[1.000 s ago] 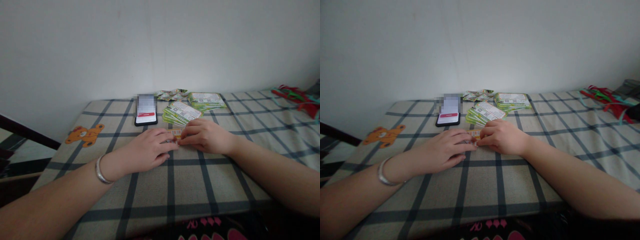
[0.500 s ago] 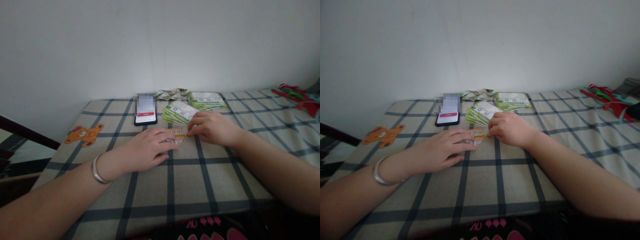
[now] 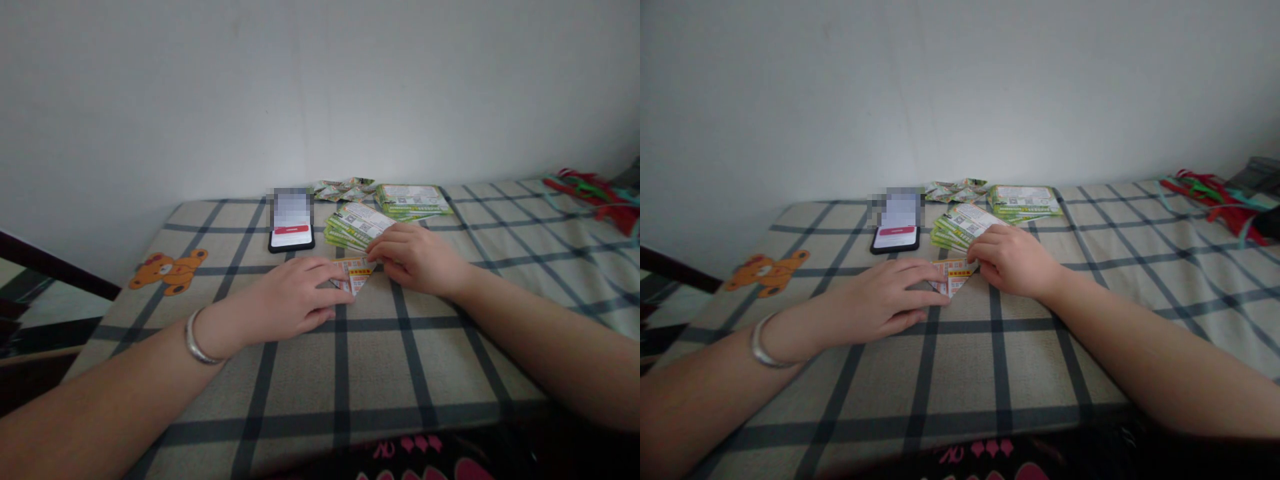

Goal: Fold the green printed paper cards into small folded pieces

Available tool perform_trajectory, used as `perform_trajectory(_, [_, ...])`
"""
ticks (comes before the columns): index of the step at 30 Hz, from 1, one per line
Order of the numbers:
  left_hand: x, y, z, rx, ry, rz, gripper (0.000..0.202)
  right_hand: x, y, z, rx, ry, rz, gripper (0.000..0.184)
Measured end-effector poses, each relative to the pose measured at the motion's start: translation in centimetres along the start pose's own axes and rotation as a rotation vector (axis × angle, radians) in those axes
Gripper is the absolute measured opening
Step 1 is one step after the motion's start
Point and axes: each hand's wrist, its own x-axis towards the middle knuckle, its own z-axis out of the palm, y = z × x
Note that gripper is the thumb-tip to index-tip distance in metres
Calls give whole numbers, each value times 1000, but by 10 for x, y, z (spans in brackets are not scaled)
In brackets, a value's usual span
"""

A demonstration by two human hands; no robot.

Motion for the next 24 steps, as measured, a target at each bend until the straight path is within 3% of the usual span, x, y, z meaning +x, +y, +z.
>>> perform_trajectory(6, [2, -1, 2, 22, 25, 36, 27, 3, -7, 3, 53, -45, -24, 32])
perform_trajectory(15, [3, 5, 3, 104, 37, -37, 33, 4, -11, 2, 47, -40, 0, 36])
perform_trajectory(24, [2, 6, 4, 99, 41, -55, 29, 5, -9, 6, 5, 5, -77, 22])
